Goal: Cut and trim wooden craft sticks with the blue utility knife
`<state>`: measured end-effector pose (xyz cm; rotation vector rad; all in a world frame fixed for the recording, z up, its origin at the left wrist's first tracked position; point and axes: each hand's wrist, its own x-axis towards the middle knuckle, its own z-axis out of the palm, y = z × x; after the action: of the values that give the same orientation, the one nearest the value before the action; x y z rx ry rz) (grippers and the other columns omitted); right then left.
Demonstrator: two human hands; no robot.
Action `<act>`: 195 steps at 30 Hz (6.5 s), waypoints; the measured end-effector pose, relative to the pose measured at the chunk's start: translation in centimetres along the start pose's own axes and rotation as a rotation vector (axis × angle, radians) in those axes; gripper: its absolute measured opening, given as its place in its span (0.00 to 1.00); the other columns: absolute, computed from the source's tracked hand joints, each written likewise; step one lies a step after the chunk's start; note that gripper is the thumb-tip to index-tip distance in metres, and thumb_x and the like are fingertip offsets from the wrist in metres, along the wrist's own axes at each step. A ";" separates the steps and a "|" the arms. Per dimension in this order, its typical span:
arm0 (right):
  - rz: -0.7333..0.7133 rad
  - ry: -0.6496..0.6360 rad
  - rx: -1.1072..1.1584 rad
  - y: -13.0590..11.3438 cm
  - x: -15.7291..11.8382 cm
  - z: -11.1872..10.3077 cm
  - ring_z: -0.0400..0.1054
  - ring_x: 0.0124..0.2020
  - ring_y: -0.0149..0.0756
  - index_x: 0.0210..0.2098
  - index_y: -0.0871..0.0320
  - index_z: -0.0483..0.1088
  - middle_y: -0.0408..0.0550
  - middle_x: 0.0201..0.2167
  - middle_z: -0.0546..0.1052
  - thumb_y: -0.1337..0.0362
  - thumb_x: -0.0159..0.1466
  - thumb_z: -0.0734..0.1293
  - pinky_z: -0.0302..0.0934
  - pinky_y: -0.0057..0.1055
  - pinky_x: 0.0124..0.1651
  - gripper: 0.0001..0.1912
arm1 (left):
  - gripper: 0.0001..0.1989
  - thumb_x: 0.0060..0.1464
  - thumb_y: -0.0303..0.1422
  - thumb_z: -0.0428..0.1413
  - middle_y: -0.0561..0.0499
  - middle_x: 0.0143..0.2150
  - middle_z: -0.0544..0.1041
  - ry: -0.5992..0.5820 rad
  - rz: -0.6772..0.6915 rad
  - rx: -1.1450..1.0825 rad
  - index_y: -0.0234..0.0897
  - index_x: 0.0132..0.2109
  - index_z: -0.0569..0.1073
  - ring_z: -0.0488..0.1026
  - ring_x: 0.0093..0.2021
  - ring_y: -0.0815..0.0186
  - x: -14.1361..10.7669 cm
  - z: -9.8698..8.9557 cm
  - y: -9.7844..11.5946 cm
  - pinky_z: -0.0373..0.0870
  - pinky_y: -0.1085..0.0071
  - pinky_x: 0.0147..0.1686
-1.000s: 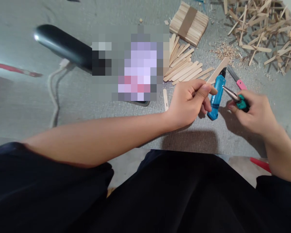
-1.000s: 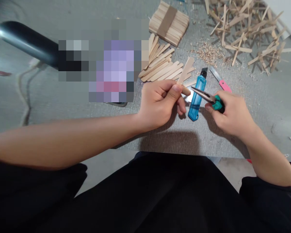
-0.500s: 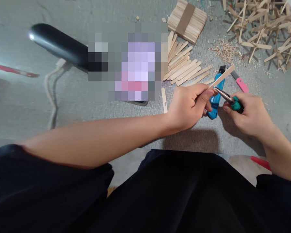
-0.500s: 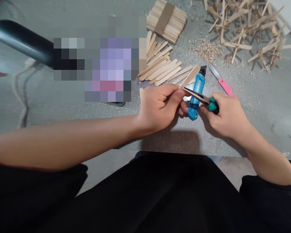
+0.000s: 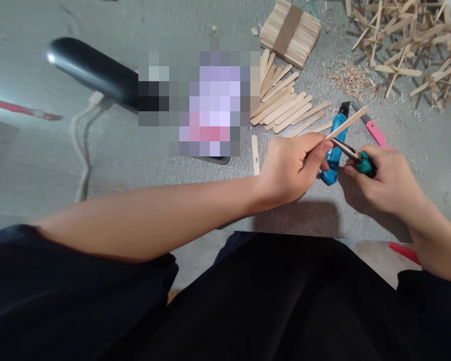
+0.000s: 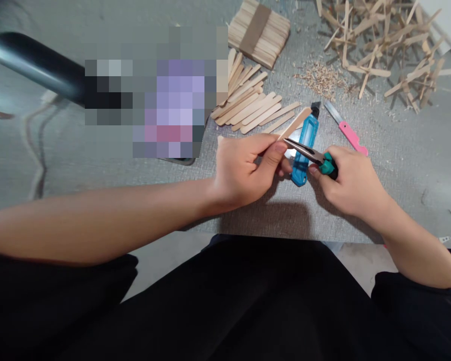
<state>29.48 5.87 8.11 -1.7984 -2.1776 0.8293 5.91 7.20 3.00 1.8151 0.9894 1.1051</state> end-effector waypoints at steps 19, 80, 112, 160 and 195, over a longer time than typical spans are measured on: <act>0.009 0.040 -0.069 0.3 0.0 0.0 0.61 0.26 0.41 0.27 0.50 0.60 0.46 0.23 0.71 0.54 0.67 0.71 0.50 0.40 0.32 0.19 | 0.28 0.83 0.45 0.49 0.50 0.27 0.84 -0.029 -0.005 -0.020 0.40 0.33 0.77 0.83 0.28 0.68 0.1 -0.1 0.2 0.74 0.73 0.29; 0.097 -0.699 0.681 2.2 1.4 -2.7 0.53 0.26 0.31 0.29 0.54 0.69 0.37 0.23 0.61 0.36 0.65 0.80 0.49 0.33 0.29 0.30 | 0.32 0.73 0.65 0.56 0.49 0.27 0.83 -0.225 -0.142 -0.538 0.38 0.42 0.81 0.79 0.21 0.67 0.6 0.1 -0.1 0.78 0.72 0.21; -0.294 0.211 -0.050 2.8 1.2 0.7 0.65 0.29 0.40 0.33 0.50 0.67 0.45 0.28 0.74 0.63 0.66 0.71 0.58 0.41 0.37 0.08 | 0.33 0.64 0.65 0.66 0.52 0.23 0.81 -0.204 -0.319 -0.768 0.35 0.41 0.80 0.74 0.16 0.68 0.7 0.7 -0.8 0.71 0.75 0.14; -0.264 0.212 -0.175 2.4 0.7 0.2 0.67 0.34 0.44 0.34 0.50 0.65 0.47 0.30 0.73 0.62 0.62 0.69 0.57 0.42 0.39 0.06 | 0.30 0.63 0.62 0.70 0.51 0.20 0.79 -0.265 -0.424 -0.767 0.36 0.35 0.80 0.71 0.13 0.71 1.3 0.2 -0.6 0.62 0.77 0.11; -0.236 0.332 -0.287 3.5 0.6 0.0 0.63 0.29 0.41 0.29 0.51 0.61 0.47 0.27 0.69 0.66 0.51 0.68 0.48 0.40 0.35 0.11 | 0.33 0.61 0.64 0.69 0.50 0.23 0.81 -0.260 -0.394 -0.743 0.35 0.36 0.80 0.71 0.15 0.71 1.5 0.2 -0.9 0.69 0.76 0.15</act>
<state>32.28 6.80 6.11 -1.6062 -2.3045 0.1596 6.39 8.85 2.64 1.0670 0.6206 0.8091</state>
